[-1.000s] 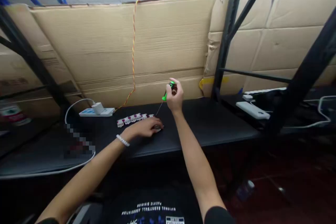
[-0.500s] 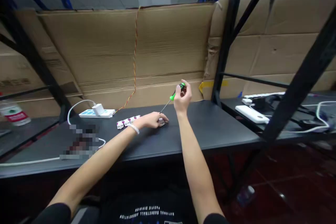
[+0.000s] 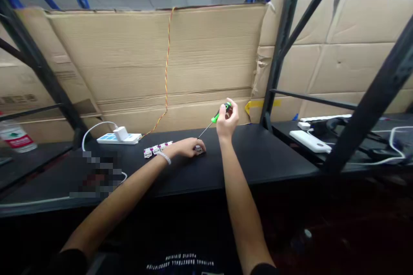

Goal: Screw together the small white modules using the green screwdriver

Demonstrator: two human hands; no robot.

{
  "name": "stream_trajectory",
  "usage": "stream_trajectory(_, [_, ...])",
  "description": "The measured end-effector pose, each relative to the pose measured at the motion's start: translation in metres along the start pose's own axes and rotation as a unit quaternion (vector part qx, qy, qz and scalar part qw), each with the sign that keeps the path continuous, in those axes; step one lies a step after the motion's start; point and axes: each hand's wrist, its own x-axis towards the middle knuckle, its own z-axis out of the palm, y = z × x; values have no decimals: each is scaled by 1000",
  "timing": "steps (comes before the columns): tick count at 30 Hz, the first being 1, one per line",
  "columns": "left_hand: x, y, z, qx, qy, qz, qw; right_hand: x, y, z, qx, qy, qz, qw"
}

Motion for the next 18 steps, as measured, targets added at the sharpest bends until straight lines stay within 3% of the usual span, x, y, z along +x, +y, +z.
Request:
stream_trajectory(5, [0, -1, 0, -13, 3, 6, 1000, 0, 0, -1, -2, 2, 1, 1000])
stream_trajectory(9, [-11, -4, -10, -15, 31, 8, 999, 2, 1, -3, -3, 9, 1, 1000])
stream_trajectory(14, [-36, -13, -26, 91, 3, -122, 988, 3, 0, -2, 19, 41, -9, 999])
stream_trajectory(18, [-45, -16, -25, 124, -14, -153, 980, -1, -4, 2, 19, 27, -14, 999])
